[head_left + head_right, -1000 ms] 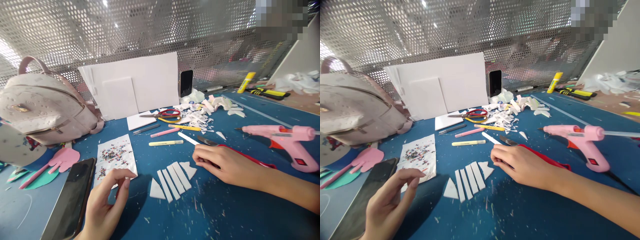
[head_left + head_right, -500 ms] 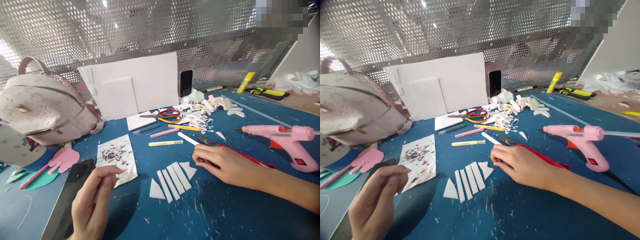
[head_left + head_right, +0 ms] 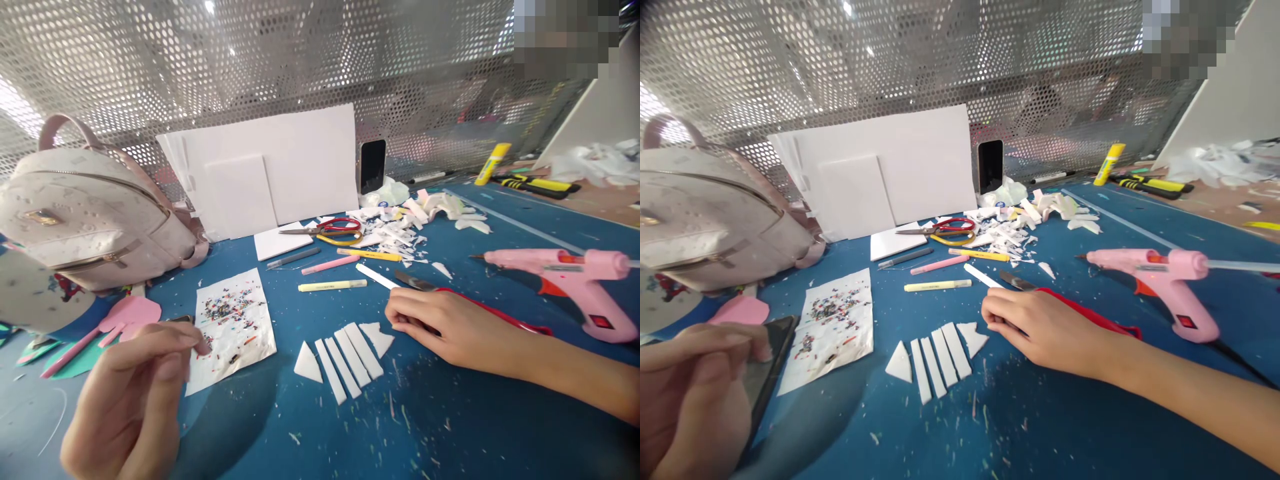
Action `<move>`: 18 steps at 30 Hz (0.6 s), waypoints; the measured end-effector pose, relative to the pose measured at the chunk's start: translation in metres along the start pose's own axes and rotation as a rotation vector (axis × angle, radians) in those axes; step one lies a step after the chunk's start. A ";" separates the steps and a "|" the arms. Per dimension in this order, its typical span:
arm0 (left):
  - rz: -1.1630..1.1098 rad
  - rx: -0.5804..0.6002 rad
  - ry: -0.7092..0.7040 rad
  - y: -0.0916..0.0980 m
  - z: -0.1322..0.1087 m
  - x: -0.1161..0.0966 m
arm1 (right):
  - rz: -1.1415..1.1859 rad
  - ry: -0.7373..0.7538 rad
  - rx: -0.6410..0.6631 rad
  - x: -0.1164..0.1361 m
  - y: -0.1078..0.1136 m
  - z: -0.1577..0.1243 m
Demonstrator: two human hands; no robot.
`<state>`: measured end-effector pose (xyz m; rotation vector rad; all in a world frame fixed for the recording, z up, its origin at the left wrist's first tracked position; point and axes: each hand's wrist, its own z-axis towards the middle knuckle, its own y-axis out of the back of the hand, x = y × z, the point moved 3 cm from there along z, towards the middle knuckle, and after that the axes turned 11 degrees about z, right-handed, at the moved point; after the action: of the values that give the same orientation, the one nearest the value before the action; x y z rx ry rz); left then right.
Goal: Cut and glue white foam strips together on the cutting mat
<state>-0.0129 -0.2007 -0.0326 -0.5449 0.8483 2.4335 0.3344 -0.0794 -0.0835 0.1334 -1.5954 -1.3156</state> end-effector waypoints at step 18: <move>0.306 0.361 -0.538 -0.024 -0.009 -0.008 | -0.001 -0.013 -0.001 -0.003 -0.001 -0.001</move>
<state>0.0092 -0.1934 -0.0461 0.3852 1.1454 2.4157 0.3359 -0.0786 -0.0865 0.1251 -1.6065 -1.3200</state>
